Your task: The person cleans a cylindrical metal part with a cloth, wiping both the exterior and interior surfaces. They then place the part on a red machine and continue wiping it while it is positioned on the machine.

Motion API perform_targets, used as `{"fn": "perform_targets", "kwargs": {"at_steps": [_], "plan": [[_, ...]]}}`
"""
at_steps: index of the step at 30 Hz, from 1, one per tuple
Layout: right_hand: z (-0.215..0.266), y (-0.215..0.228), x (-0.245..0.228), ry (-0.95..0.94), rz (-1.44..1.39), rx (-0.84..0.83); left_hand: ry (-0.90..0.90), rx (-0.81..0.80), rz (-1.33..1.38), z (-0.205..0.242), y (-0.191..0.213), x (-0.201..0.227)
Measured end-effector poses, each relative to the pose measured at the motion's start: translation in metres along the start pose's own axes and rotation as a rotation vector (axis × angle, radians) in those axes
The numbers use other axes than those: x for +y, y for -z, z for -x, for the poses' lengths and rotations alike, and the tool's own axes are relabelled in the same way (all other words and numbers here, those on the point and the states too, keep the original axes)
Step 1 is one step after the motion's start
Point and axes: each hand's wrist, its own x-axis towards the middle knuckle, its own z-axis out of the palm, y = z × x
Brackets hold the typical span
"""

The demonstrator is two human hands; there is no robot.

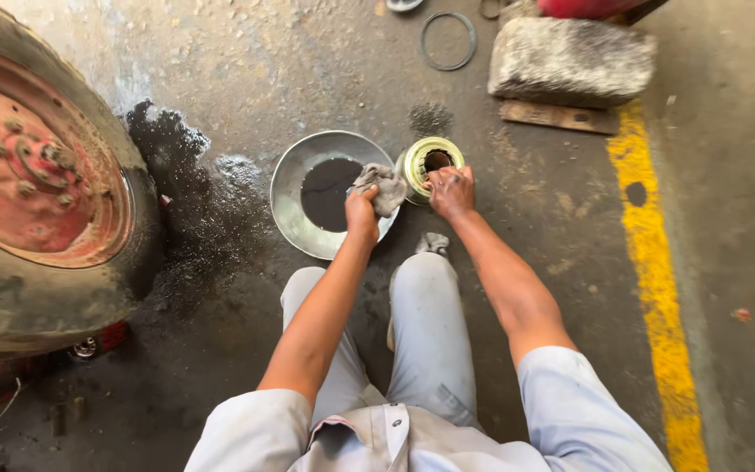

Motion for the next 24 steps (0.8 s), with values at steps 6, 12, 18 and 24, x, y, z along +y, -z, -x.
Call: {"fn": "perform_targets", "kwargs": {"at_steps": [6,12,18,24], "plan": [[0.000,0.109,-0.022,-0.165,-0.087,0.129,-0.123,-0.019,-0.069,0.081,-0.057,0.075],[-0.021,0.272,-0.081,-0.754,-0.673,0.108,-0.110,0.130,-0.364,0.199,-0.105,0.187],[-0.011,0.355,-0.131,-1.125,-1.700,0.284,-0.524,-0.057,-0.770,0.372,-0.197,0.294],[-0.041,0.390,-0.194,-1.031,-1.555,0.351,-1.456,-0.380,-1.628,0.456,-0.290,0.336]]}}
